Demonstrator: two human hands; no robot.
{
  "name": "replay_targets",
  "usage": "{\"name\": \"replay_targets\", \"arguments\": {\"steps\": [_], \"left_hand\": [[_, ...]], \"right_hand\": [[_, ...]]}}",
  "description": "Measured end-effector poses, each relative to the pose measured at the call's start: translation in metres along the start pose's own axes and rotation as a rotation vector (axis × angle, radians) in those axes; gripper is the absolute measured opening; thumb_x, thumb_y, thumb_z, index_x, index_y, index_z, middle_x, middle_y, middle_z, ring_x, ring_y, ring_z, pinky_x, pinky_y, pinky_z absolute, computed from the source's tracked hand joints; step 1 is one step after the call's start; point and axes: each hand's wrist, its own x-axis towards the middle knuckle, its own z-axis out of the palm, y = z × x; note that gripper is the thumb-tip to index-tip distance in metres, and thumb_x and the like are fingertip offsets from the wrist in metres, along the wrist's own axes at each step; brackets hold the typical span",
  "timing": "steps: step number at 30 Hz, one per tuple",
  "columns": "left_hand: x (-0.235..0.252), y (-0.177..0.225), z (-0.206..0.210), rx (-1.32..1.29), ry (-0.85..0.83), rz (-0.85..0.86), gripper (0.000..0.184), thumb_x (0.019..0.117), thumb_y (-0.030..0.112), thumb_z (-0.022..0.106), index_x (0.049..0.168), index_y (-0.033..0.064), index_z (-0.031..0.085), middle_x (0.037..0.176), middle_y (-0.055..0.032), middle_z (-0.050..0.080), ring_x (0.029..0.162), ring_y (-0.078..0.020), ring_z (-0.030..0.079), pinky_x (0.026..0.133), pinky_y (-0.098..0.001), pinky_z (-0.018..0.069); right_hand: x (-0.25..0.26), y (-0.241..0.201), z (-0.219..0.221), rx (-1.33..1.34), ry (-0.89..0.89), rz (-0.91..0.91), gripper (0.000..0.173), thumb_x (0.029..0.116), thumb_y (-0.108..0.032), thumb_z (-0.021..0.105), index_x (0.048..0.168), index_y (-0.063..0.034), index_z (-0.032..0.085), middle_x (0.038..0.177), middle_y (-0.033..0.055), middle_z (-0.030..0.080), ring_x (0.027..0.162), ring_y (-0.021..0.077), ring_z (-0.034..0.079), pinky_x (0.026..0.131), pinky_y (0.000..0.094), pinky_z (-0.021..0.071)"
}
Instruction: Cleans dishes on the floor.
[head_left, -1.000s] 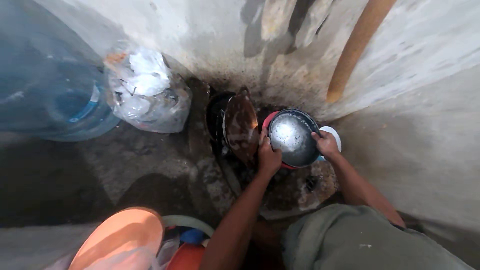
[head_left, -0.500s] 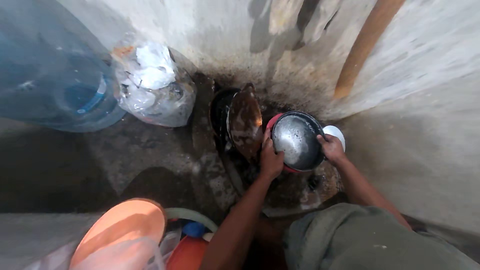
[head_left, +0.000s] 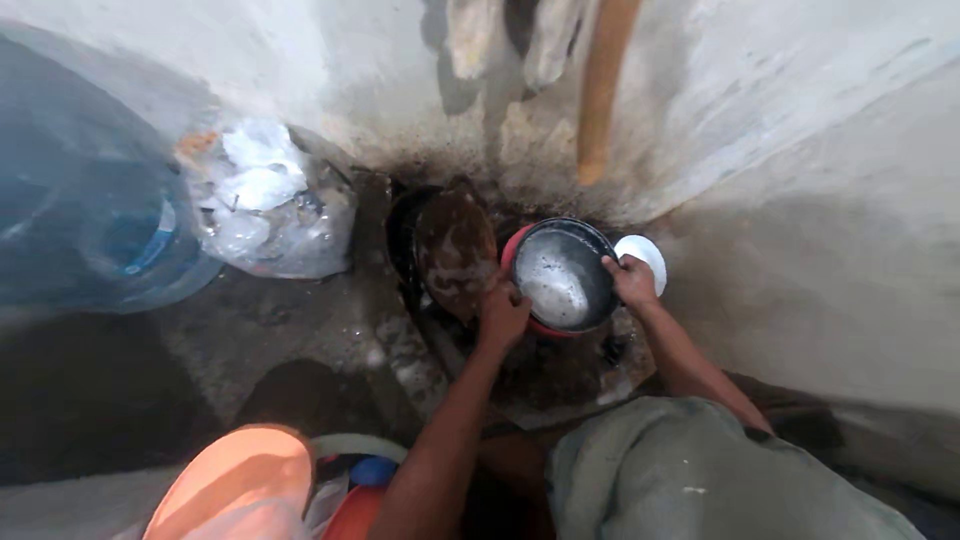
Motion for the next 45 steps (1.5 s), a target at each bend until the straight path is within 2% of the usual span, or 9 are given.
{"name": "replay_targets", "arguments": {"steps": [5,9,12,20,23,26,31,38,45], "left_hand": [[0.006,0.021,-0.012,0.05,0.056,-0.047,0.049,0.1,0.028,0.066,0.139,0.0014,0.054,0.123,-0.0237,0.066,0.114,-0.0388,0.066,0.098,-0.0586,0.0527],[0.014,0.04,-0.011,0.177,0.065,-0.084,0.052,0.0988,0.032,0.068,0.139,0.002,0.055,0.12,-0.0258,0.067,0.113,-0.0426,0.065,0.097,-0.0644,0.0504],[0.007,0.046,-0.006,0.209,0.059,-0.135,0.044,0.1015,0.022,0.06,0.139,0.0006,0.055,0.121,-0.0272,0.065,0.113,-0.0432,0.065,0.096,-0.062,0.0514],[-0.041,0.007,0.043,0.019,0.227,-0.133,0.046,0.1028,0.036,0.061,0.136,0.0043,0.06,0.138,-0.0233,0.058,0.116,-0.0369,0.065,0.097,-0.0557,0.0546],[-0.054,-0.008,0.061,-0.153,0.298,-0.151,0.042,0.1106,0.031,0.045,0.131,-0.0014,0.06,0.129,-0.0234,0.061,0.113,-0.0338,0.065,0.099,-0.0511,0.0532],[-0.054,-0.019,0.07,-0.322,0.274,-0.273,0.037,0.11,0.025,0.046,0.136,-0.0007,0.05,0.117,-0.0212,0.067,0.103,-0.0307,0.069,0.092,-0.0487,0.0572],[-0.051,-0.015,0.087,-0.548,0.26,-0.335,0.041,0.1088,0.032,0.049,0.134,0.0003,0.056,0.112,-0.0201,0.069,0.1,-0.0296,0.069,0.089,-0.0487,0.0575],[-0.049,-0.014,0.086,-0.695,0.227,-0.365,0.041,0.1098,0.028,0.046,0.138,-0.0013,0.049,0.111,-0.0218,0.067,0.098,-0.0308,0.069,0.088,-0.0487,0.0575],[-0.046,0.001,0.086,-0.82,0.295,-0.467,0.034,0.11,0.025,0.046,0.134,0.0011,0.051,0.109,-0.0198,0.068,0.096,-0.0297,0.069,0.085,-0.0481,0.0587]], "right_hand": [[-0.007,0.012,-0.004,0.177,-0.006,0.021,0.044,0.0961,-0.042,0.071,0.111,-0.0012,0.066,0.099,0.0198,0.068,0.092,0.0338,0.066,0.085,0.057,0.0532],[-0.028,-0.001,-0.009,-0.036,0.075,-0.062,0.05,0.0949,-0.038,0.073,0.133,-0.0077,0.06,0.129,0.0202,0.062,0.114,0.0389,0.064,0.093,0.0599,0.0543],[-0.036,-0.018,-0.01,-0.15,0.245,-0.313,0.035,0.095,-0.03,0.072,0.125,-0.013,0.067,0.134,0.0159,0.06,0.118,0.0372,0.062,0.088,0.0552,0.0567],[-0.041,-0.103,0.026,-0.398,-0.259,-1.142,0.055,0.0866,0.003,0.07,0.135,-0.0241,0.065,0.147,0.0043,0.055,0.13,0.0322,0.056,0.084,0.0526,0.0601],[-0.047,-0.135,0.046,-0.703,-0.453,-1.384,0.03,0.0962,-0.001,0.062,0.122,-0.0128,0.071,0.136,0.0098,0.06,0.128,0.0347,0.056,0.081,0.0509,0.0589],[-0.039,-0.148,0.064,-0.967,-0.595,-1.455,0.03,0.0986,0.0,0.058,0.126,-0.008,0.068,0.133,0.0159,0.062,0.129,0.0399,0.055,0.086,0.0541,0.0571],[-0.041,-0.173,0.072,-1.203,-0.832,-1.332,0.025,0.1009,-0.004,0.056,0.123,-0.0047,0.069,0.129,0.0176,0.064,0.124,0.0412,0.059,0.1,0.0602,0.0496],[-0.041,-0.173,0.087,-1.227,-0.801,-1.273,0.017,0.0978,-0.004,0.062,0.11,-0.0039,0.074,0.114,0.0228,0.07,0.106,0.0458,0.067,0.088,0.0668,0.0533],[-0.029,-0.172,0.086,-1.248,-0.785,-1.328,0.016,0.0991,-0.012,0.062,0.108,-0.0136,0.075,0.111,0.0142,0.071,0.106,0.0386,0.068,0.086,0.0619,0.055]]}}
